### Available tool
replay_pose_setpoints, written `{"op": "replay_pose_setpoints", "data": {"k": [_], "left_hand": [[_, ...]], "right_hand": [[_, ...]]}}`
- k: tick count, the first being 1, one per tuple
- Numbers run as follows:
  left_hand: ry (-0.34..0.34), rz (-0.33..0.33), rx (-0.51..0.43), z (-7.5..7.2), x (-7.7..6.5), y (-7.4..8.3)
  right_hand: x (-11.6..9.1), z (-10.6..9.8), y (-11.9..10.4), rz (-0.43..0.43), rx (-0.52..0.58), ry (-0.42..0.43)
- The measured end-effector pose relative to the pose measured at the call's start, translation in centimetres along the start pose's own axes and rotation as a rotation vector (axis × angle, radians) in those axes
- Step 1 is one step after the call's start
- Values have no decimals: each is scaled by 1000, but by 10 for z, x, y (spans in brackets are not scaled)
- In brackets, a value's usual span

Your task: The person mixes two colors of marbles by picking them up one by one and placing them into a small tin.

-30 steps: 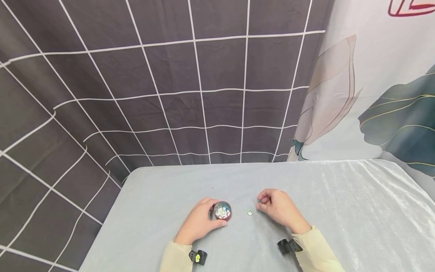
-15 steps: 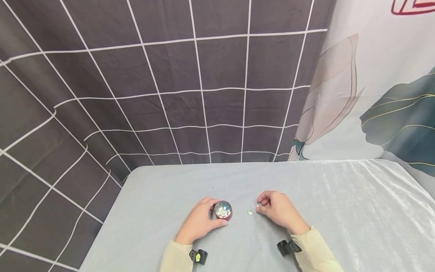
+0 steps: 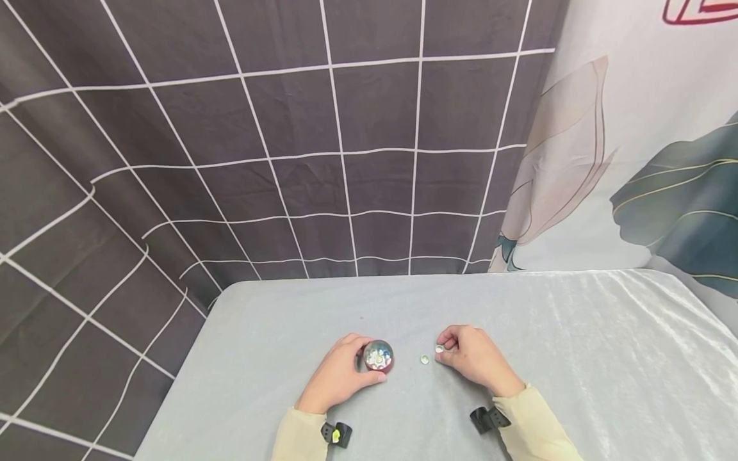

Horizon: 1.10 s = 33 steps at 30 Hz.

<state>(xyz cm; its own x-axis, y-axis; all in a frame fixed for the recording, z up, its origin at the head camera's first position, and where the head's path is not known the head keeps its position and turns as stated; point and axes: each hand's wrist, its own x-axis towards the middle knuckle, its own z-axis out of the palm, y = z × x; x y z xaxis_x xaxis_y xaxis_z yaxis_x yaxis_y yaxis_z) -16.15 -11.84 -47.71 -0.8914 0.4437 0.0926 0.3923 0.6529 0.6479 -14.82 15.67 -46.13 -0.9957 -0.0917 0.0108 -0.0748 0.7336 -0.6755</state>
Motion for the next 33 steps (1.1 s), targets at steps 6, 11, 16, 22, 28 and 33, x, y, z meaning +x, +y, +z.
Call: {"op": "replay_pose_setpoints", "data": {"k": [6, 11, 16, 22, 28, 33], "left_hand": [[0, -4, 0, 0, 0, 0], [0, -4, -3, -1, 0, 1], [-1, 0, -3, -1, -1, 2], [-2, -6, -2, -2, 0, 3], [-3, -9, -7, -2, 0, 3], [-2, -4, -2, -2, 0, 2]], "right_hand": [[0, 1, 1, -11, -6, -8], [0, 1, 2, -1, -5, -8], [2, 2, 3, 9, 7, -12], [2, 2, 3, 28, 16, -13], [1, 2, 2, 43, 21, -13], [1, 2, 2, 48, 20, -13]]}}
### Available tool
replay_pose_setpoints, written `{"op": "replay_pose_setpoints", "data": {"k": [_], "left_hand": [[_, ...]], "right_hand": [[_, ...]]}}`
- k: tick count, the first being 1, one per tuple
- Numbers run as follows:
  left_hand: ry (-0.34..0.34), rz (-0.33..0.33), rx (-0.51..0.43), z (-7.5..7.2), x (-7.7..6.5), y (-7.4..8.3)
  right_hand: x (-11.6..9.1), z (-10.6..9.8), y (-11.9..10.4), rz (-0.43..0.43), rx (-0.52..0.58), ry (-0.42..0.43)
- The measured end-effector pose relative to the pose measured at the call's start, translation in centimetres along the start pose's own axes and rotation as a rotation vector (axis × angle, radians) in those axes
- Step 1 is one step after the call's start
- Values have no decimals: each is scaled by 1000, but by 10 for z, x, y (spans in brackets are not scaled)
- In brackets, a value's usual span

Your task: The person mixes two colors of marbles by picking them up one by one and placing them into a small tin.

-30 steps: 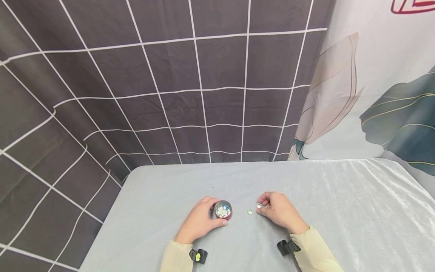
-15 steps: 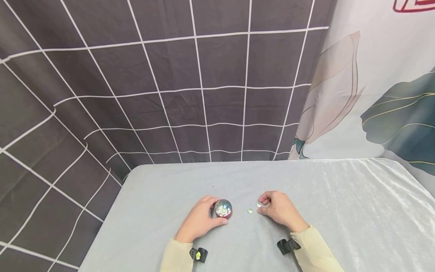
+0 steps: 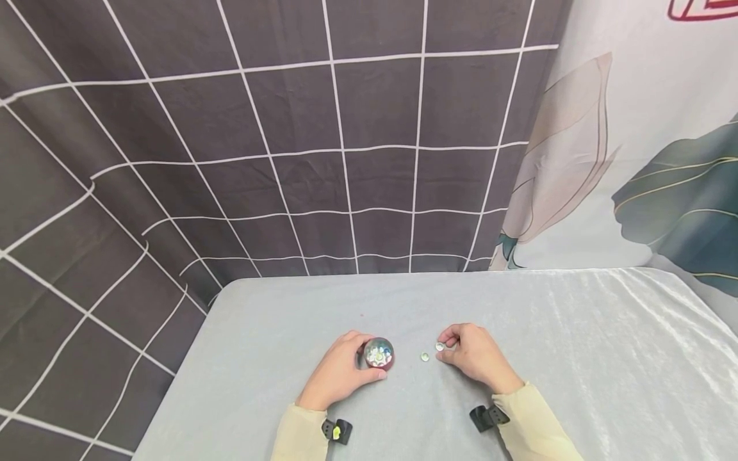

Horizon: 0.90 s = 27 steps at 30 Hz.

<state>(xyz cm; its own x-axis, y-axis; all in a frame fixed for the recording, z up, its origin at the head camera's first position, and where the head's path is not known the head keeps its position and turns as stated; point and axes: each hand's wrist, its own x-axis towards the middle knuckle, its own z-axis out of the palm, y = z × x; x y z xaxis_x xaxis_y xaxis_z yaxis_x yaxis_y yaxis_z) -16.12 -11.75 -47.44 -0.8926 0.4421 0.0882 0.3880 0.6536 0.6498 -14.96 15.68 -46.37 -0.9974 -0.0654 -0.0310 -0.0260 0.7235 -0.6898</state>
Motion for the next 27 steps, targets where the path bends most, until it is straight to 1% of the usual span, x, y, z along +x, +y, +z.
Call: {"op": "replay_pose_setpoints", "data": {"k": [8, 16, 27], "left_hand": [[4, 2, 4, 0, 1, 0], [3, 5, 7, 0, -1, -1], [-1, -2, 5, 0, 0, 0]], "right_hand": [[0, 1, 2, -1, 6, 11], [0, 3, 3, 3, -24, 27], [-1, 3, 2, -26, -35, 35]]}}
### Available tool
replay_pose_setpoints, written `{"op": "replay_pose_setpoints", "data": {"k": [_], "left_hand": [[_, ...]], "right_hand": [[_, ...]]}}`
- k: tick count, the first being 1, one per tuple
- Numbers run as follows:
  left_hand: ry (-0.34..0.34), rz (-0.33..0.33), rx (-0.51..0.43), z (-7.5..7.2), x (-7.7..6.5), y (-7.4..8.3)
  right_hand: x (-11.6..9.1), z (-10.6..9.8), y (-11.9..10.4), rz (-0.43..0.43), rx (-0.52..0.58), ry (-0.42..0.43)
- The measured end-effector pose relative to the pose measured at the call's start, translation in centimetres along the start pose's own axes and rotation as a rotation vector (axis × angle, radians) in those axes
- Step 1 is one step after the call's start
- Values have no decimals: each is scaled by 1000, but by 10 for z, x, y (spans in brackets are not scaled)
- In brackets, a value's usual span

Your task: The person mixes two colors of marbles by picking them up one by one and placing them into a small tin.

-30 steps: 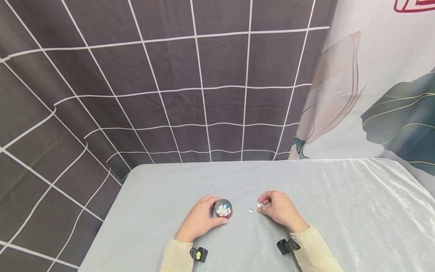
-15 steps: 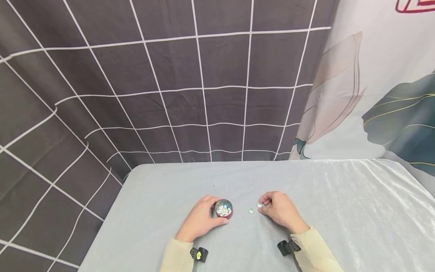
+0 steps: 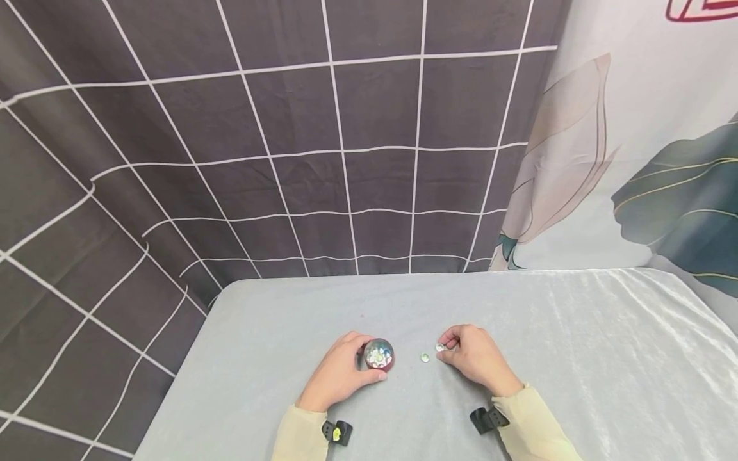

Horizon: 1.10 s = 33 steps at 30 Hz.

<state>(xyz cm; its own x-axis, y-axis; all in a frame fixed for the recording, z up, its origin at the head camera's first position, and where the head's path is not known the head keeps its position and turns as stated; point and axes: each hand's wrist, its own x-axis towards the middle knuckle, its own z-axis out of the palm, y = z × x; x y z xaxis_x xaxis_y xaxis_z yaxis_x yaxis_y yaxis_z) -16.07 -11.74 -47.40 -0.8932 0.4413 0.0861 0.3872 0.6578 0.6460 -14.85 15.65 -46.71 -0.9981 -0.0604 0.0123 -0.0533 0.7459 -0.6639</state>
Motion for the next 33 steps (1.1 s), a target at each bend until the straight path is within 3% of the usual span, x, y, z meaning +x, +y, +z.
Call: {"op": "replay_pose_setpoints", "data": {"k": [33], "left_hand": [[2, -8, 11, 0, 0, 0]], "right_hand": [[0, -3, -2, 26, 35, 10]]}}
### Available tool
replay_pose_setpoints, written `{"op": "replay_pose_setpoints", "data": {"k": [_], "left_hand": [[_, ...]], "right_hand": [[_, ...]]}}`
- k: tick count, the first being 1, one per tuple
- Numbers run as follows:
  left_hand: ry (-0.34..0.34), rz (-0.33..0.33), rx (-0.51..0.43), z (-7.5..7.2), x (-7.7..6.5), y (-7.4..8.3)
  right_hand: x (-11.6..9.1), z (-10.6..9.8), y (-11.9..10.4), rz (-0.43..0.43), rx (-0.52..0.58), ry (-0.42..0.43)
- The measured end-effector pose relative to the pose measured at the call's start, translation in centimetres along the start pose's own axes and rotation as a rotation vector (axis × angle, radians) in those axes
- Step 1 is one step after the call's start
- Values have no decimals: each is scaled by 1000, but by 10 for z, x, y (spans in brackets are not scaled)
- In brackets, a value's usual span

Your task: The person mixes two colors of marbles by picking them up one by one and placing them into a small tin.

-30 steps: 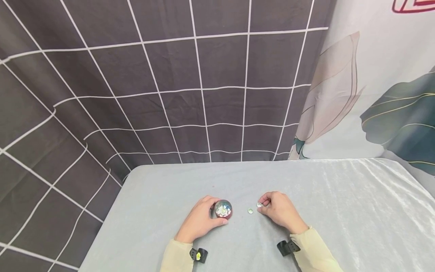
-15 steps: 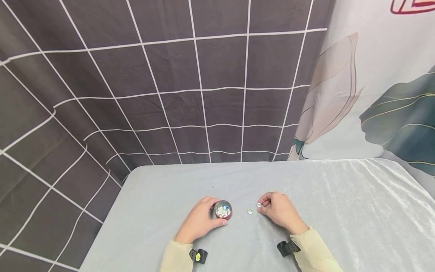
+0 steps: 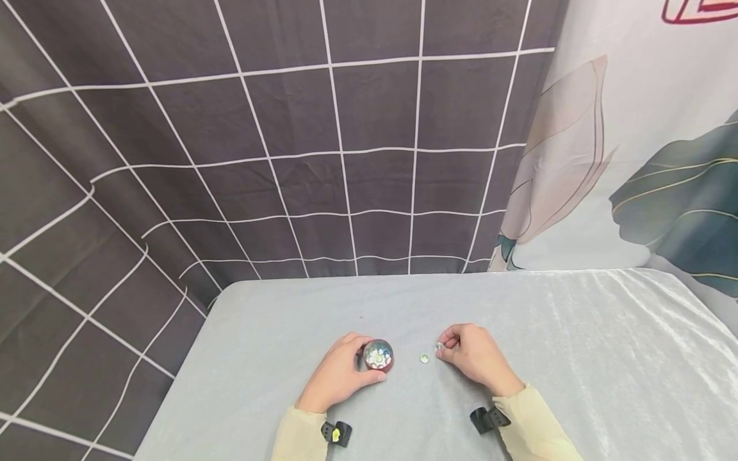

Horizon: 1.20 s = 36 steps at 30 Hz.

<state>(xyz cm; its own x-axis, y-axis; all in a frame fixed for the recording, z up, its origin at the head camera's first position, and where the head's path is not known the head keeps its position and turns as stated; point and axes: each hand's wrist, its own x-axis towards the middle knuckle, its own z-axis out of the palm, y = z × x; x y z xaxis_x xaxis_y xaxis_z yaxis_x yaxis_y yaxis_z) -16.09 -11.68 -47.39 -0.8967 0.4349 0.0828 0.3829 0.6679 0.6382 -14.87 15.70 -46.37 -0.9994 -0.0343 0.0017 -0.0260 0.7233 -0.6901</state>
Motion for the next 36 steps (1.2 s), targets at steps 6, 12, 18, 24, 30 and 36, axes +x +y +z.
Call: {"op": "replay_pose_setpoints", "data": {"k": [6, 12, 18, 24, 30, 36], "left_hand": [[1, 7, 4, 0, -1, 0], [-1, 7, 2, -1, -1, 0], [-2, 7, 4, -1, -1, 1], [-1, 8, 0, 0, -1, 1], [2, 7, -3, 0, -1, 0], [3, 4, -4, 1, 0, -1]], "right_hand": [[1, -3, -1, -17, -6, 9], [1, -5, -2, -33, -3, 11], [2, -7, -4, -51, -10, 19], [2, -7, -6, -59, -11, 22], [1, -8, -10, -59, -1, 23], [1, -8, -14, -62, -1, 20]]}}
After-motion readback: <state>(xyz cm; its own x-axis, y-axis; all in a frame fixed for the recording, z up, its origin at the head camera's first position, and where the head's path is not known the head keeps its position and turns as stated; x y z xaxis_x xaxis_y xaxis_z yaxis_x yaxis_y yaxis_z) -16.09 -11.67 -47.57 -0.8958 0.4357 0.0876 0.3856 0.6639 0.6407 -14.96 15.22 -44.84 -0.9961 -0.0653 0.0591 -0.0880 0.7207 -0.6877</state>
